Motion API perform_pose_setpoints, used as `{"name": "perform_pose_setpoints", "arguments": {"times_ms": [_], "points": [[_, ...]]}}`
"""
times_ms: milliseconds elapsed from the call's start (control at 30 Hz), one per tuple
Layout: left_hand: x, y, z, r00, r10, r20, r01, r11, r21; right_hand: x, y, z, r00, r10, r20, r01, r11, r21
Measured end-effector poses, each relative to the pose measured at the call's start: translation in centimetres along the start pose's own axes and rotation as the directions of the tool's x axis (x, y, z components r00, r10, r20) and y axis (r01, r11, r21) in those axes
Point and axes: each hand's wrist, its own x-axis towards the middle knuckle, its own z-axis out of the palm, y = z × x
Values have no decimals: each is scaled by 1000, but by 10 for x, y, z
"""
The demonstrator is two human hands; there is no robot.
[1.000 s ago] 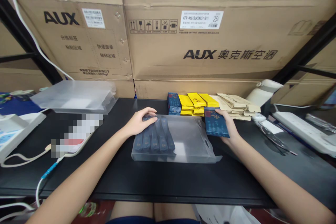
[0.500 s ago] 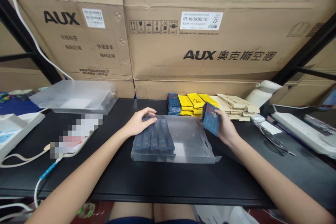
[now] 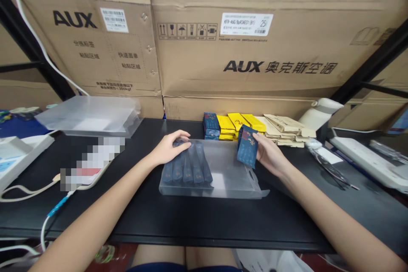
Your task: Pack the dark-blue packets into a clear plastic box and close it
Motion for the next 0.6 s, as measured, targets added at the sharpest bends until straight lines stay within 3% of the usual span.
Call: {"name": "perform_pose_setpoints", "arguments": {"times_ms": [200, 600], "points": [[1, -1, 0, 1000, 3, 8, -3, 1000, 7, -2, 0, 0, 999, 9, 50, -3, 994, -105], [0, -3, 0, 1000, 3, -1, -3, 1000, 15, -3, 0, 3, 998, 58, 39, -52, 991, -121]]}}
